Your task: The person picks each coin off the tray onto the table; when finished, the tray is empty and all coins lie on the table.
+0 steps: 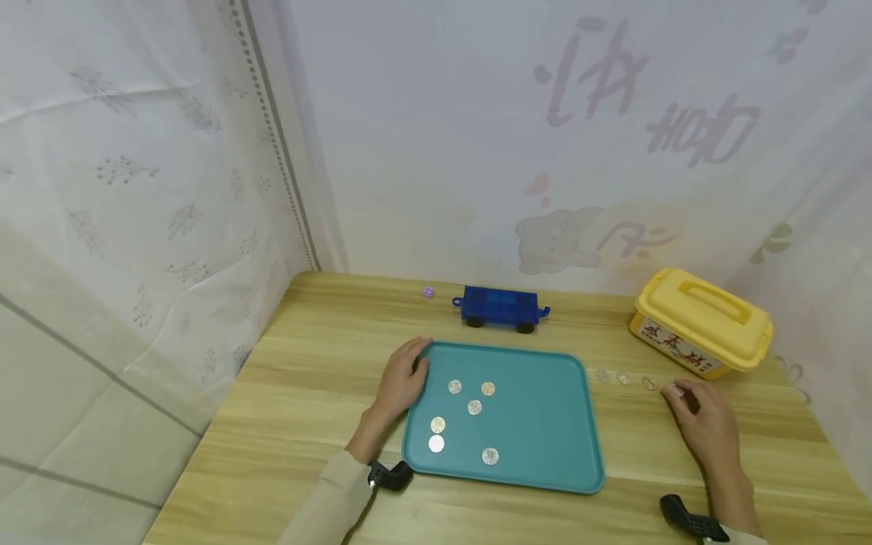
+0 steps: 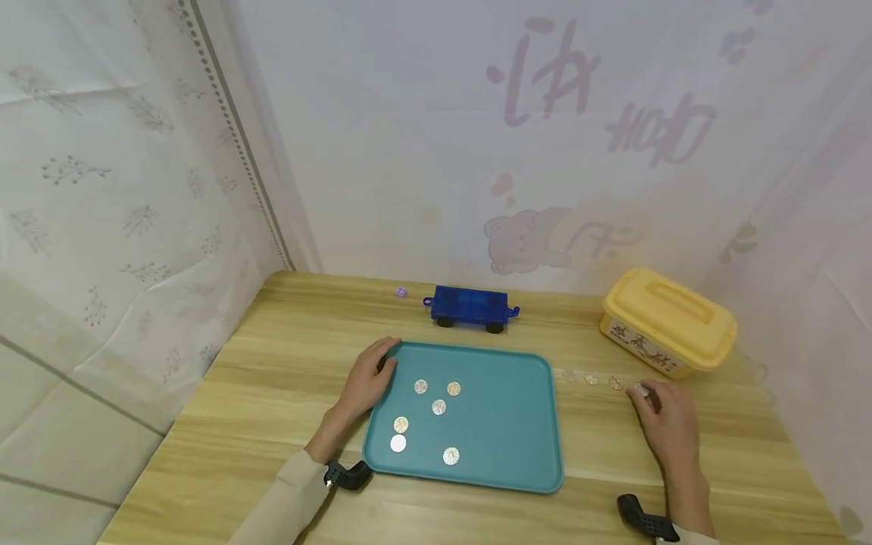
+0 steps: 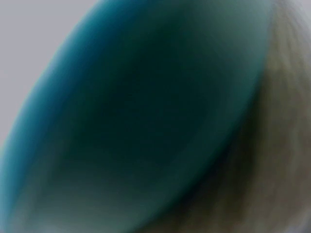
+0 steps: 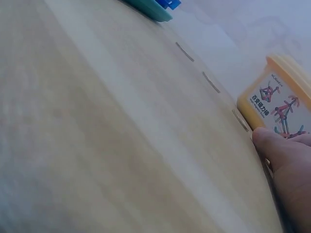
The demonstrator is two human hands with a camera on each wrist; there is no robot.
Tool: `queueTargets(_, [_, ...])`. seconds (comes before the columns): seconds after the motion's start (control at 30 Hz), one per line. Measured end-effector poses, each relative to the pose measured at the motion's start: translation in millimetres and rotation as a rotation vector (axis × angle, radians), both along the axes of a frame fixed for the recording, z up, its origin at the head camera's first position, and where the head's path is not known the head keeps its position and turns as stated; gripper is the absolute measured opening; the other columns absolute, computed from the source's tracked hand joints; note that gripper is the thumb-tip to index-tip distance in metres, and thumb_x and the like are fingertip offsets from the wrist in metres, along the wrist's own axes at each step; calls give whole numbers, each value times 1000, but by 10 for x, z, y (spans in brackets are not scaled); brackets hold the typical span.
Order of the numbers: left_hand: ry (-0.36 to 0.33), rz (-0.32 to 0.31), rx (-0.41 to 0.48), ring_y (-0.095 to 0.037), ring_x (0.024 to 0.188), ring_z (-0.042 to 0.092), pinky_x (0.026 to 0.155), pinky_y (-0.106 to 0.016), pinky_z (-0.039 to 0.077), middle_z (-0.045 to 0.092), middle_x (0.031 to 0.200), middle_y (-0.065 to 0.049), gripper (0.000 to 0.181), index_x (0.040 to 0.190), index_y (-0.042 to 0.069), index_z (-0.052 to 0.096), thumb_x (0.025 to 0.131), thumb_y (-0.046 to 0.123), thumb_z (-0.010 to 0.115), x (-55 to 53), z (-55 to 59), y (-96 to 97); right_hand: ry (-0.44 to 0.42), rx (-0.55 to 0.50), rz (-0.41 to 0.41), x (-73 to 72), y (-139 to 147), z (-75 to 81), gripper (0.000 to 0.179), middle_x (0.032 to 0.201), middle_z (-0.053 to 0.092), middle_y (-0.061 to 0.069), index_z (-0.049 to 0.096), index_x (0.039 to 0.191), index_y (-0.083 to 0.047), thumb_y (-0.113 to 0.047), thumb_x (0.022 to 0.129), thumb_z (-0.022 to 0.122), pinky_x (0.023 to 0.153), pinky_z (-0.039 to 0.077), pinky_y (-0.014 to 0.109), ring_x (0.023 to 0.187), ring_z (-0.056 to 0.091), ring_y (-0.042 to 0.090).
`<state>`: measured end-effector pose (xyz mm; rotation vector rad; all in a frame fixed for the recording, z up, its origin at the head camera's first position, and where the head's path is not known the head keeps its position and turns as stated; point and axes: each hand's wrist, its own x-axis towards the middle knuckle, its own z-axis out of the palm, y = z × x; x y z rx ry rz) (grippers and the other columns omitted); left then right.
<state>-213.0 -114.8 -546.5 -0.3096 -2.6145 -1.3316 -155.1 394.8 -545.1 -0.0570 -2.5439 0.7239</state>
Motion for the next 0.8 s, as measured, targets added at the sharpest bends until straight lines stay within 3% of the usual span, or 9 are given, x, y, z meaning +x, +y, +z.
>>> queueTargets(0.37, [-8,-6,4,-34,141,45,119,-53,34,54,146,-16,39,139,7,58,100,13,54,-2,-22,-3,137,4,47,0,-20,-20,22,100,62,28,73,103,8,-2,83,76,83,35,54,96,49,45])
queueTargets(0.6, [-16,4,8,-34,141,45,119,-53,34,54,146,-15,39,139,8,58,100,13,55,1,-27,-13,82,7,34,-20,-15,-17,24,105,62,28,72,107,5,-10,88,74,86,36,58,101,49,46])
queueTargets(0.8, [-16,-1,4,-34,141,45,119,-53,34,54,146,-16,39,139,7,58,100,13,54,0,0,0,-5,-64,-21,7,-12,4,33,114,60,29,69,113,6,-18,90,73,91,35,60,109,48,47])
